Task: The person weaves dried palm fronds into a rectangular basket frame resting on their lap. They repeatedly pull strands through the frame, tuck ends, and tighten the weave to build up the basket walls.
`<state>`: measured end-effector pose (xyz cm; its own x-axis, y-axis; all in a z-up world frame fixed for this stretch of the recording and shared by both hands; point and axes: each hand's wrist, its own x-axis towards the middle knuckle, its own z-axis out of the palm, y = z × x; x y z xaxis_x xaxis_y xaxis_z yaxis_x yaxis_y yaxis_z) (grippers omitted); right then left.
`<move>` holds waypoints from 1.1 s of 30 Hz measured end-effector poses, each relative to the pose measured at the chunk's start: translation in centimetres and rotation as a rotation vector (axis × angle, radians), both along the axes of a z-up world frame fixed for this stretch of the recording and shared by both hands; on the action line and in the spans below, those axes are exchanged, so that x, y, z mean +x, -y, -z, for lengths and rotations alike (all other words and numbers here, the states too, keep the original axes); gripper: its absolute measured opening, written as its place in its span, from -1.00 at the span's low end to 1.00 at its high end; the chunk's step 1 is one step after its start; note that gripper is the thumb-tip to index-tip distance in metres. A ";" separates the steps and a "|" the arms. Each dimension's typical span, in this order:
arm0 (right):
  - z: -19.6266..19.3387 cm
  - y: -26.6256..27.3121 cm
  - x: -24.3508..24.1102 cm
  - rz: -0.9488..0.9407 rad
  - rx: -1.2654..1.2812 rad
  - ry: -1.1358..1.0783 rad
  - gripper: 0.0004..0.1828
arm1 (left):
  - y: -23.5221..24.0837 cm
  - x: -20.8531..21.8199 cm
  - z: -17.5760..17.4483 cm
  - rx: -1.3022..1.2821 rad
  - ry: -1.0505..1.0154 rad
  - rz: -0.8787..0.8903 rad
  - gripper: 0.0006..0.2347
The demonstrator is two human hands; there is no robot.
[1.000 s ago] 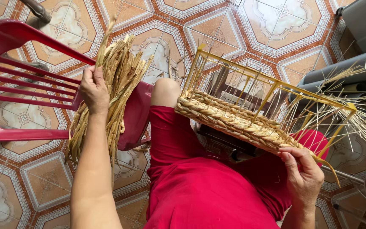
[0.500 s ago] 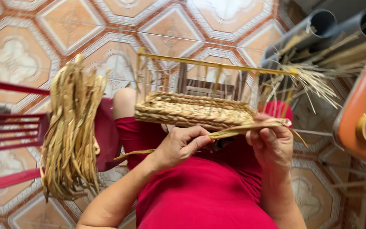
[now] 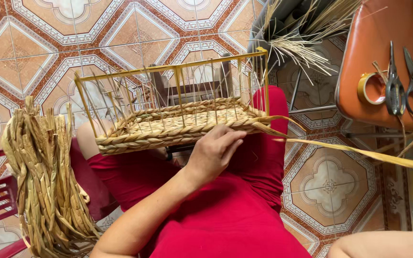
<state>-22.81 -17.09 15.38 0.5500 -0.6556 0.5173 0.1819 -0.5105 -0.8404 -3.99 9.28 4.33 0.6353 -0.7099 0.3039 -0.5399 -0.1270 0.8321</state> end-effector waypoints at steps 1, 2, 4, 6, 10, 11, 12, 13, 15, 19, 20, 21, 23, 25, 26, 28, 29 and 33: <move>0.0 -0.5 0.6 -0.023 -0.079 -0.065 -0.96 | 1.1 0.2 0.3 0.008 0.036 -0.004 -0.81; -1.2 -0.3 0.6 -0.054 -0.149 -0.135 -0.97 | 2.2 0.3 0.6 0.016 0.071 -0.010 -0.80; -3.6 -0.2 0.5 -0.131 -0.245 -0.245 -0.98 | 4.2 0.6 1.1 0.057 0.131 -0.040 -0.85; -3.5 -0.3 1.4 -0.219 -0.274 -0.338 -0.96 | 6.2 0.7 1.5 0.101 0.186 -0.078 -0.90; 4.7 -0.3 4.9 -0.346 -0.101 -0.534 -0.91 | 8.2 0.7 2.1 0.158 0.253 -0.138 -0.89; 7.0 -0.1 5.7 -0.349 -0.028 -0.579 -0.89 | 8.4 0.8 2.1 0.160 0.265 -0.143 -0.88; 9.0 0.3 6.3 -0.353 -0.061 -0.643 -0.88 | 8.4 0.9 2.2 0.107 0.268 -0.141 -0.90; 10.6 0.5 6.9 -0.357 -0.095 -0.708 -0.86 | 8.3 1.0 2.2 0.054 0.270 -0.139 -0.90; 12.2 0.4 8.0 -0.372 -0.076 -0.747 -0.88 | 7.8 1.0 2.2 -0.011 0.230 -0.121 -0.89; 11.1 -0.1 9.6 -0.433 -0.063 -0.765 -0.85 | 6.8 1.1 2.1 -0.054 0.136 -0.069 -0.87; 10.8 -0.1 9.9 -0.432 -0.022 -0.802 -0.84 | 6.5 1.0 2.1 -0.062 0.129 -0.058 -0.87; 10.7 -0.1 10.0 -0.431 0.019 -0.838 -0.83 | 6.3 0.8 2.1 -0.072 0.102 -0.049 -0.86; 10.9 0.0 10.4 -0.461 0.054 -0.857 -0.80 | 5.9 0.8 2.0 -0.092 0.052 -0.032 -0.80; 11.2 0.4 10.6 -0.522 0.040 -0.824 -0.74 | 5.7 0.8 1.9 -0.087 0.120 -0.020 -0.85; 11.3 0.5 10.7 -0.547 0.035 -0.834 -0.71 | 5.5 0.9 1.8 -0.085 0.154 -0.014 -0.87; 11.2 0.5 11.0 -0.596 0.024 -0.855 -0.67 | 5.3 1.0 1.7 -0.067 0.158 0.017 -0.87; 11.1 0.3 11.2 -0.595 -0.033 -0.872 -0.68 | 5.1 1.0 1.6 -0.058 0.161 0.032 -0.87; 10.4 -1.3 12.0 -0.486 -0.399 -0.985 -0.77 | 5.3 0.8 1.5 -0.039 0.148 0.041 -0.85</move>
<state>-10.78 -15.75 5.01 0.9767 -0.1532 -0.1506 -0.2102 -0.8261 -0.5228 -3.16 3.99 2.86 0.5520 -0.7204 0.4199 -0.6614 -0.0717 0.7466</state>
